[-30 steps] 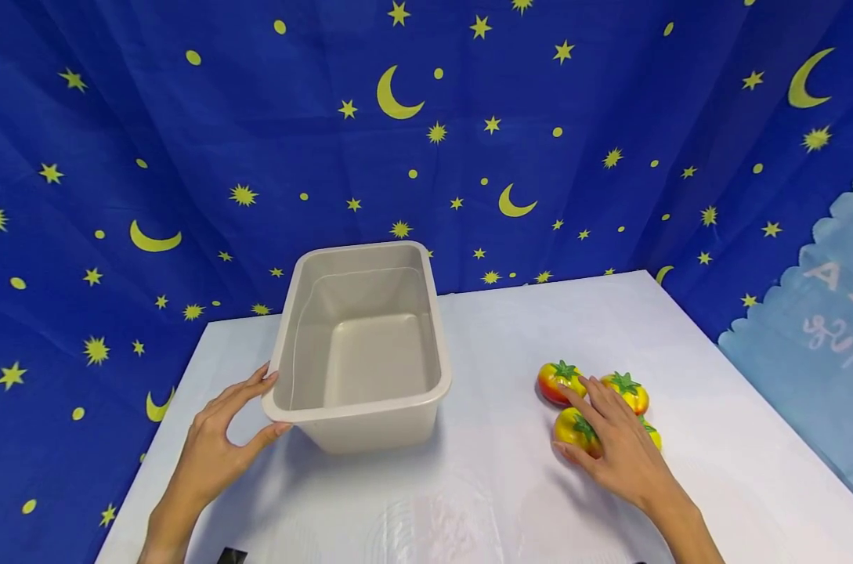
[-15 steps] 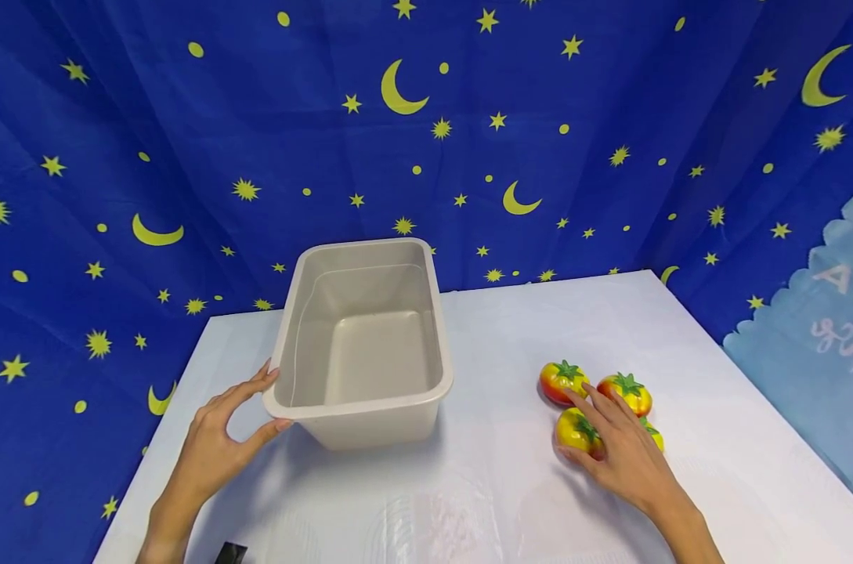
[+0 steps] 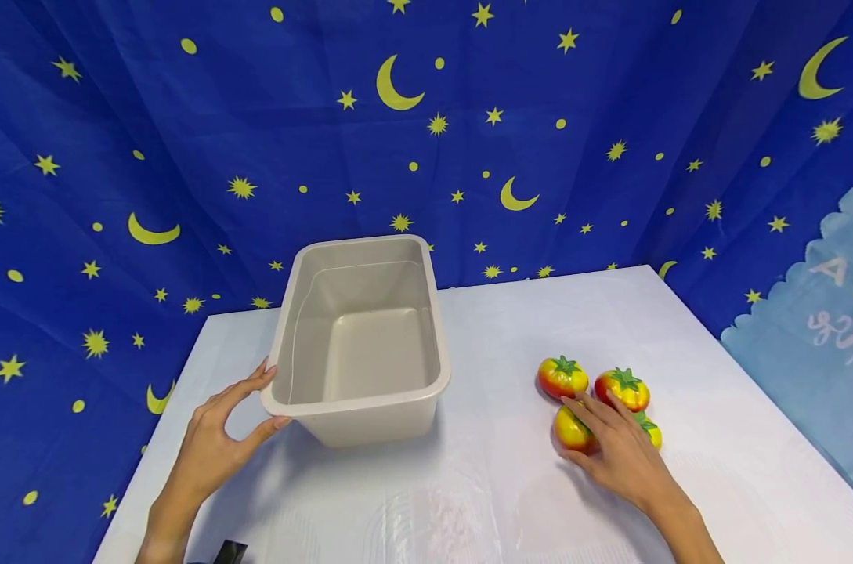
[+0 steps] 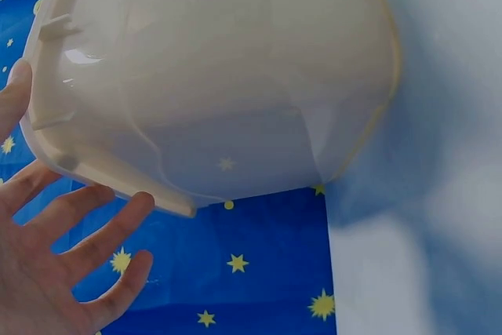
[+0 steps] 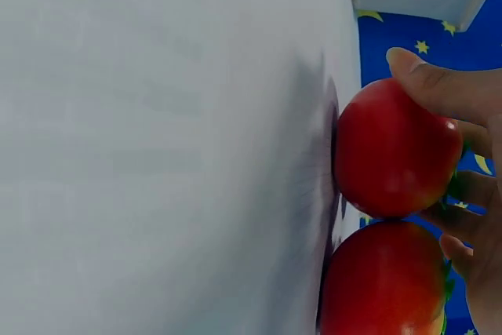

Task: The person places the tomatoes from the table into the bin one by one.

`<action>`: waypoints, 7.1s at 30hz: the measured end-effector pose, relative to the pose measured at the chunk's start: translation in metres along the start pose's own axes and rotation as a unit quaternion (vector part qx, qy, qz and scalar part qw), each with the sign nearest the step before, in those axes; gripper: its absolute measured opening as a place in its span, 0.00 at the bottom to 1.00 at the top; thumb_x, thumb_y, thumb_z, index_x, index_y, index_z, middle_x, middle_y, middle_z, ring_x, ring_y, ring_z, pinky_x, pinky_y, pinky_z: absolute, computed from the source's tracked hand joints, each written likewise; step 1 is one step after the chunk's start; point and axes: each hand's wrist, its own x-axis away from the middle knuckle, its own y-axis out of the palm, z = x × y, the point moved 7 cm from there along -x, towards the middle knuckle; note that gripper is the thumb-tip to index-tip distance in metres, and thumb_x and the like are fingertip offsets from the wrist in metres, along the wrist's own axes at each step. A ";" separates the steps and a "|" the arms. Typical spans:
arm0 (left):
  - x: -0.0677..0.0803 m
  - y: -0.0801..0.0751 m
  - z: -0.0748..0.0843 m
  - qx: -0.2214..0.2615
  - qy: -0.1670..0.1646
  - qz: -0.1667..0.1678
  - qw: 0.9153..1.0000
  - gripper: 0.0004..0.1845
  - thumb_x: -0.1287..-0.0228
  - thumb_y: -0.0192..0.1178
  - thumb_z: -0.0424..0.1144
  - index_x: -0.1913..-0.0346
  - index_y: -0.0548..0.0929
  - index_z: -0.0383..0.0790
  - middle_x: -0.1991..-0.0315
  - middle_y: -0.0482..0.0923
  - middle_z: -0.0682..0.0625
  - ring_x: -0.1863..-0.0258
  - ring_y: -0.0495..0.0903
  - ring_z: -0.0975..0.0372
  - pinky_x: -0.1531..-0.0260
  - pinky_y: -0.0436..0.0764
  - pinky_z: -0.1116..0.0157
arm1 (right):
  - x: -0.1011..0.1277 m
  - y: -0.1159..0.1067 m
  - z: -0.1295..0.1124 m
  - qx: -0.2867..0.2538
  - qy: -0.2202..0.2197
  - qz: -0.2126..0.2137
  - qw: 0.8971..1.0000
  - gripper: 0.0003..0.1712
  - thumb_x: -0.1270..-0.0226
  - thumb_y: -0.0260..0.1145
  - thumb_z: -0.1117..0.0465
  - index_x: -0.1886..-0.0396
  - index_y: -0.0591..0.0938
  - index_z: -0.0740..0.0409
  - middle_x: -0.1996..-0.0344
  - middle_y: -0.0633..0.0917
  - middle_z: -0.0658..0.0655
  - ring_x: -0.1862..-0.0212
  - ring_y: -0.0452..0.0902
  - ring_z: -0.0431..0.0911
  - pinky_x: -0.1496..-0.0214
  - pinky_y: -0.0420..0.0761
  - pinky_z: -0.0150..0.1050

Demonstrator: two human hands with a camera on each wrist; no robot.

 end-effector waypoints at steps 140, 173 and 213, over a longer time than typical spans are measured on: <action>-0.001 0.003 -0.005 0.014 0.006 -0.020 1.000 0.36 0.53 0.77 0.43 0.37 0.79 0.46 0.35 0.73 0.46 0.47 0.82 0.52 0.55 0.82 0.54 | -0.220 -0.011 -0.224 -0.385 -0.226 -0.153 0.881 0.38 0.37 0.70 0.63 0.28 0.67 0.57 0.30 0.71 0.57 0.29 0.65 0.50 0.26 0.63 0.50; -0.001 0.004 -0.004 0.019 0.006 -0.028 0.999 0.35 0.52 0.77 0.44 0.37 0.79 0.46 0.34 0.72 0.46 0.48 0.82 0.54 0.56 0.82 0.54 | -0.214 -0.036 -0.200 -0.406 -0.229 -0.097 0.880 0.34 0.35 0.67 0.64 0.30 0.69 0.60 0.31 0.72 0.59 0.30 0.67 0.53 0.28 0.66 0.50; -0.003 0.007 -0.001 0.029 0.019 -0.006 0.999 0.36 0.55 0.78 0.39 0.38 0.79 0.47 0.35 0.75 0.48 0.44 0.80 0.56 0.54 0.76 0.75 | -0.151 -0.104 -0.034 -0.487 -0.171 0.037 0.856 0.30 0.33 0.54 0.79 0.31 0.66 0.70 0.37 0.78 0.53 0.38 0.76 0.41 0.40 0.75 0.28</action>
